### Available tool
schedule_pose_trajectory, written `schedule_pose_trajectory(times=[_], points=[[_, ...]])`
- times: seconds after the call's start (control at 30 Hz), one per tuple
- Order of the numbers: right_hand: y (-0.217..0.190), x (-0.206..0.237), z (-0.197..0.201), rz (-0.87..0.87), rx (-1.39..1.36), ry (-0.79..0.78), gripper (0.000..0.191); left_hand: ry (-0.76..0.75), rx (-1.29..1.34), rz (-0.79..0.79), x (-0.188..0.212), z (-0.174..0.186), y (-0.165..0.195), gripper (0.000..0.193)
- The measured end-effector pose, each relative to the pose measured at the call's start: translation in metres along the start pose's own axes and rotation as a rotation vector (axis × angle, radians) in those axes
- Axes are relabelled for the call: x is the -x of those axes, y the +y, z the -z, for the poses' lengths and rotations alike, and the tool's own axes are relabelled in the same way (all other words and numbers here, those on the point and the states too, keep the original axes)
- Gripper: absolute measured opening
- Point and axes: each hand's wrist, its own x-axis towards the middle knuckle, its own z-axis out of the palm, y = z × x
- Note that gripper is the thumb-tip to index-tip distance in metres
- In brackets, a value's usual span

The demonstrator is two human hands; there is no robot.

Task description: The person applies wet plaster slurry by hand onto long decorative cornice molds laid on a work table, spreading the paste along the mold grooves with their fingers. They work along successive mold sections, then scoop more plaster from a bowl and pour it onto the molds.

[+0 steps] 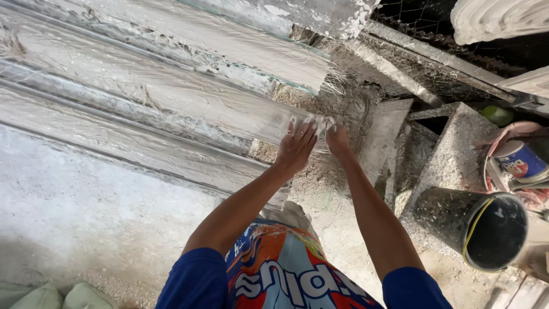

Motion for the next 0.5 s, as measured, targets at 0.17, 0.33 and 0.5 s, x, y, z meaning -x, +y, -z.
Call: schedule_pose_trajectory(times=[0.17,0.33,0.5], points=[[0.010,0.013,0.015,0.019,0.097,-0.005,0.024,0.261,0.236,0.114,-0.024,-0.007,0.018,0.077],[0.014,0.036,0.050,-0.089,-0.373,-0.425,0.029,0.225,0.319,0.044,-0.026,-0.007,0.023,0.031],[-0.005,0.046,0.054,-0.092,0.229,-0.350,0.042,0.486,0.922,0.186,0.005,-0.020,0.006,0.025]])
